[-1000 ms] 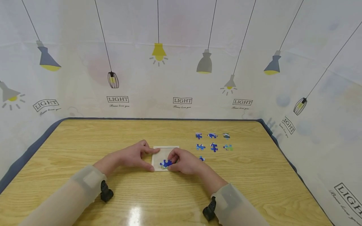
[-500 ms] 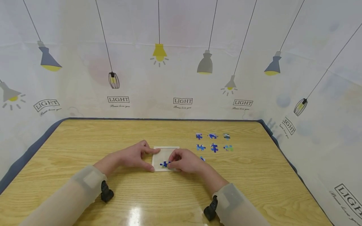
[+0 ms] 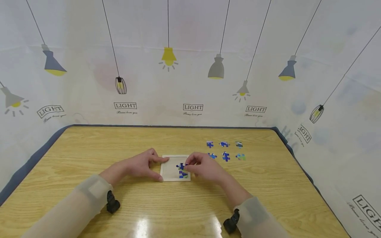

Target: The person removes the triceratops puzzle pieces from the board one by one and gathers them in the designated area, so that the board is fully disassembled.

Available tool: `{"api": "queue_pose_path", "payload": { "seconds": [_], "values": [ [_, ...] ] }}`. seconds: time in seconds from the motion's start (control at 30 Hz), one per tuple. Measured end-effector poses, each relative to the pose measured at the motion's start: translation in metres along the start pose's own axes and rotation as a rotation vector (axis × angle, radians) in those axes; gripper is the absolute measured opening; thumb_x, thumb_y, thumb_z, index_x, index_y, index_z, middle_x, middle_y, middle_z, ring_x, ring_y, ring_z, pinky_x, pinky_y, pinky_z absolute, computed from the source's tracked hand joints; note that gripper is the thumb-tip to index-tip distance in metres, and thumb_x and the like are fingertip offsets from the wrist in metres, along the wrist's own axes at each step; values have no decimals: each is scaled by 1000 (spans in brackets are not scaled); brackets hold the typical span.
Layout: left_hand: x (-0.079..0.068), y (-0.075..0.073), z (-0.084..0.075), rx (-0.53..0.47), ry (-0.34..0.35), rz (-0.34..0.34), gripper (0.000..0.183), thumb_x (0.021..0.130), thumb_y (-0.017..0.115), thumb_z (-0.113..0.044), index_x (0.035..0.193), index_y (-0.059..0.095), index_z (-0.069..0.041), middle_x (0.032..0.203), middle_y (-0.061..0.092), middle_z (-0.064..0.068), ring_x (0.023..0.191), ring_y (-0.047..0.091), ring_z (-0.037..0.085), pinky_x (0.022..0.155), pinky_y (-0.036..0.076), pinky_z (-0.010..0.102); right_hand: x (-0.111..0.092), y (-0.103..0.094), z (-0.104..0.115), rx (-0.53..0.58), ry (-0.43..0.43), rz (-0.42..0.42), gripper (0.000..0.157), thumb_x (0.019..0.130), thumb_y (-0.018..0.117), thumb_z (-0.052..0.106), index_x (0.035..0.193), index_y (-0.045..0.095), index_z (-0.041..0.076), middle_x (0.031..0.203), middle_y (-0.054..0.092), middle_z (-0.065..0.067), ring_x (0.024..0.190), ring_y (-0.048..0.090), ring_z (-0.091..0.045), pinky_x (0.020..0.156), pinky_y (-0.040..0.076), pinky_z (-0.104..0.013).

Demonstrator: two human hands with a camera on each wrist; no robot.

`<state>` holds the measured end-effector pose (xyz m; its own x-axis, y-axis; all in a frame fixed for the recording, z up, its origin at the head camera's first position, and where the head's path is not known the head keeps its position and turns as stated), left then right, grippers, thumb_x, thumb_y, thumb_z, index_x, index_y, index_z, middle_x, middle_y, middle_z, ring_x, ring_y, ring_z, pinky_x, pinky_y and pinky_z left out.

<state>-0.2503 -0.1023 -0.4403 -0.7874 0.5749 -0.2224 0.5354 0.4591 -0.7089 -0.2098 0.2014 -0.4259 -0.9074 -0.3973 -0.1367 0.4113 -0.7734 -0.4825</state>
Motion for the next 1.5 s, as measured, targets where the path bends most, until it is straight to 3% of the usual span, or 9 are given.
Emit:
{"api": "queue_pose_path", "payload": {
  "seconds": [0.13, 0.3, 0.47, 0.67, 1.03, 1.33, 1.5],
  "values": [
    [0, 0, -1, -8, 2, -2, 81, 84, 97, -44, 156, 62, -30, 115, 44, 6, 103, 43, 23, 89, 36, 37, -14, -21, -5, 4, 2, -52, 18, 104, 77, 28, 118, 74, 17, 103, 68, -12, 78, 62, -24, 64, 52, -30],
    [-1, -1, -2, -9, 7, -5, 82, 84, 97, -44, 156, 62, -28, 113, 44, 6, 102, 43, 23, 88, 36, 37, -35, -49, -18, 56, -7, -80, 32, 108, 73, 21, 136, 68, 8, 109, 68, -23, 86, 72, -31, 71, 62, -35],
    [-1, -1, -2, -10, 4, -2, 82, 84, 97, -45, 157, 61, -29, 113, 44, 6, 102, 42, 23, 88, 36, 36, -52, -74, -36, 127, 7, -112, 34, 107, 73, 14, 137, 67, -1, 111, 65, -19, 95, 79, -23, 87, 66, -39],
    [0, -1, -2, -14, 0, 4, 82, 84, 97, -46, 157, 61, -29, 114, 45, 6, 102, 43, 23, 88, 37, 37, -67, -96, -56, 83, 52, -138, 39, 105, 76, 14, 139, 66, -2, 113, 65, -17, 98, 78, -21, 86, 66, -35],
    [0, 1, -1, 4, 8, -8, 82, 84, 97, -46, 156, 62, -30, 114, 45, 6, 101, 43, 23, 88, 37, 37, -76, -103, -74, -98, 160, -110, 30, 106, 74, 20, 132, 69, 5, 102, 68, -12, 79, 63, -23, 65, 56, -34],
    [1, 1, -1, 0, -9, -9, 82, 83, 97, -47, 156, 62, -31, 114, 45, 6, 102, 44, 23, 88, 37, 37, -72, -102, -82, -230, 141, -102, 29, 107, 74, 26, 131, 75, 12, 98, 66, -7, 78, 57, -20, 65, 52, -31],
    [1, 1, -2, -5, -10, -6, 81, 83, 97, -47, 155, 63, -32, 114, 45, 6, 103, 44, 23, 88, 37, 38, -71, -103, -84, -235, 140, -94, 32, 107, 73, 29, 135, 75, 13, 102, 66, -7, 81, 57, -20, 67, 52, -31]
  ]
}}
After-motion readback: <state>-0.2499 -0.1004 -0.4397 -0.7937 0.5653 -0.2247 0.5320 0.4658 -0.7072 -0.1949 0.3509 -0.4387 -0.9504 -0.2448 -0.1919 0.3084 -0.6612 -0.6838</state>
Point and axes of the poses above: each hand's wrist, its own x-axis towards the middle knuckle, its own y-axis out of the palm, z = x × y, the point moved 1 cm from there along x, towards the middle knuckle
